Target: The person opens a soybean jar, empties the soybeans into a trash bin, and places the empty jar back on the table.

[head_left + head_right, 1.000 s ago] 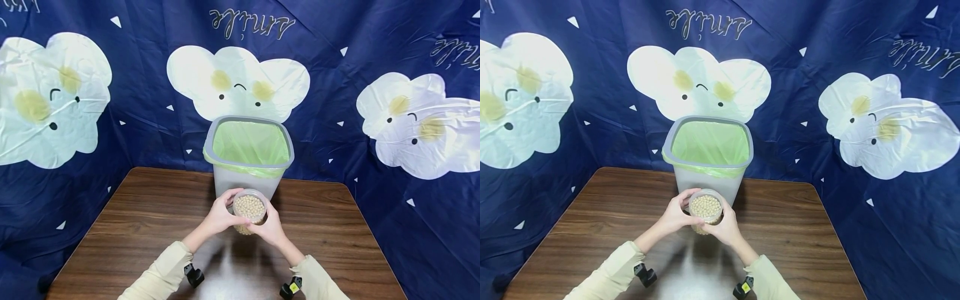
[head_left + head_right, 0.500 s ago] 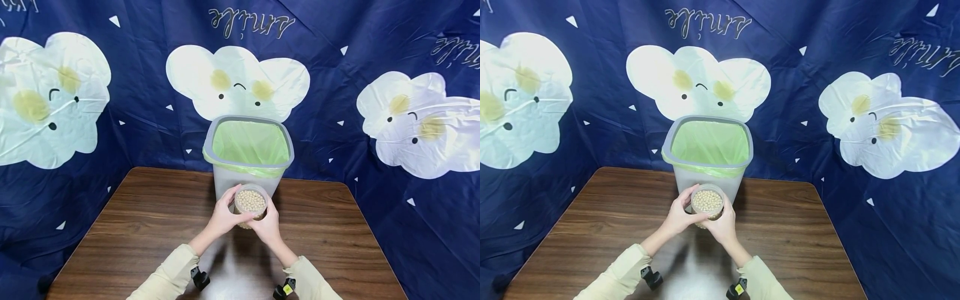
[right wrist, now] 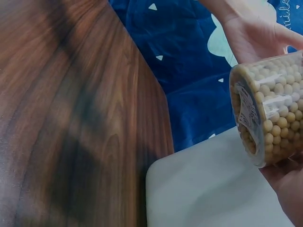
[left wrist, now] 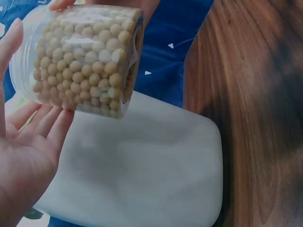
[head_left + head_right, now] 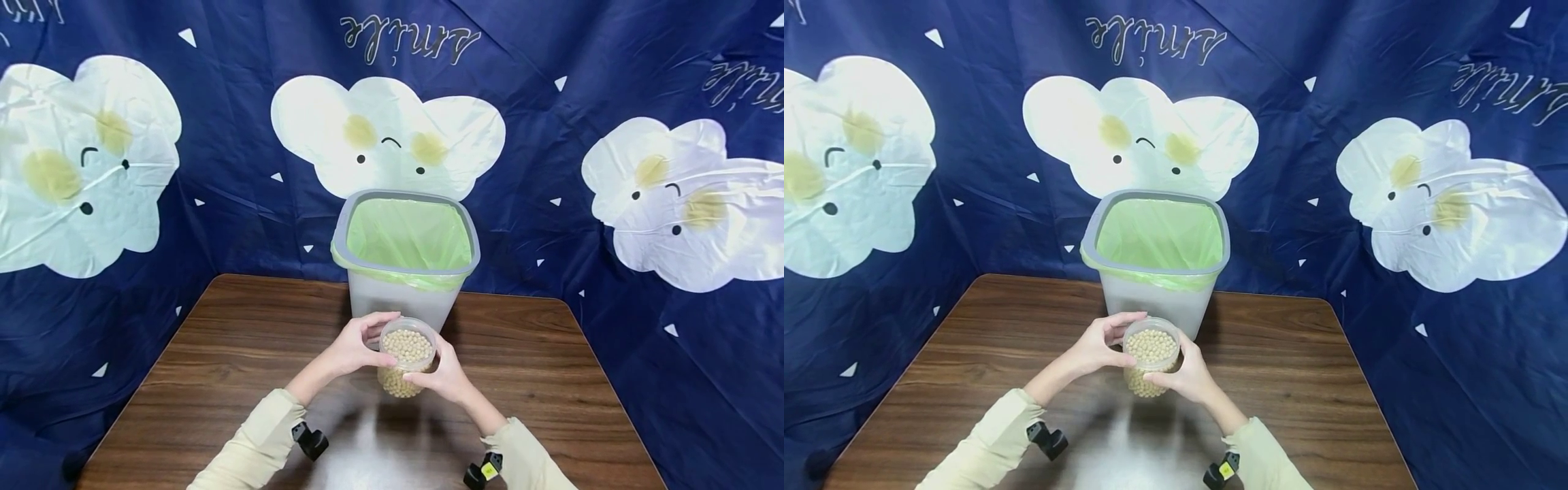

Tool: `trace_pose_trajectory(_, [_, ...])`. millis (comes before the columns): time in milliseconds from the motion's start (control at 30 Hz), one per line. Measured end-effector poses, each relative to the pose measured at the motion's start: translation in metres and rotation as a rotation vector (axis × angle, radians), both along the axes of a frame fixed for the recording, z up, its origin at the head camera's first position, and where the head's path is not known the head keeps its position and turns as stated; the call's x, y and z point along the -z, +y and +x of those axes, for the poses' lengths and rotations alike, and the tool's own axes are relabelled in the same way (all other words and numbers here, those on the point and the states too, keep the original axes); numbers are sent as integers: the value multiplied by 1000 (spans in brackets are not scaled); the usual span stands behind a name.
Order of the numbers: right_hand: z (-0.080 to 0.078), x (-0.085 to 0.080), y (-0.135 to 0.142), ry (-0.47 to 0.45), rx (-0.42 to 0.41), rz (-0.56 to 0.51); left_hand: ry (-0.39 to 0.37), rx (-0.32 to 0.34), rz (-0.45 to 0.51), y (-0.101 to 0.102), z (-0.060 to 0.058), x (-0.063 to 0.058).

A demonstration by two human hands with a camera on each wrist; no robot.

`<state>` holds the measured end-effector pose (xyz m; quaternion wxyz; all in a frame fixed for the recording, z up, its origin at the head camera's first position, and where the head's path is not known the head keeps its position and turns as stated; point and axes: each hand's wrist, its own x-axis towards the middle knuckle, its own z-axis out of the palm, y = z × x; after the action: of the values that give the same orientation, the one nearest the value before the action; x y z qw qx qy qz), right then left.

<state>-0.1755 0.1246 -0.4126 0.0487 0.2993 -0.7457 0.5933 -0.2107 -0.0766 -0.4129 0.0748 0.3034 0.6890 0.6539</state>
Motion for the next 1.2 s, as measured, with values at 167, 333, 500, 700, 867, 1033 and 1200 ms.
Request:
trace_pose_trajectory(167, [2,4,0,16,-16,-24,-22,32,-33,1,2,0])
trace_pose_trajectory(333, [2,7,-2,18,17,-17,-20,5,-38,4,4,2])
trace_pose_trajectory(500, [3,5,-6,32,103,-1,-15,-74,-9,12,8,2])
trace_pose_trajectory(700, [4,5,-12,84,207,-24,31,-202,-25,21,21,-15])
trace_pose_trajectory(867, [3,7,-16,119,304,-19,75,-347,-65,29,24,-10])
trace_pose_trajectory(1033, [2,8,-22,177,428,-6,160,-512,-84,39,18,11])
trace_pose_trajectory(1200, [2,12,-24,195,465,3,162,-526,-137,39,19,14])
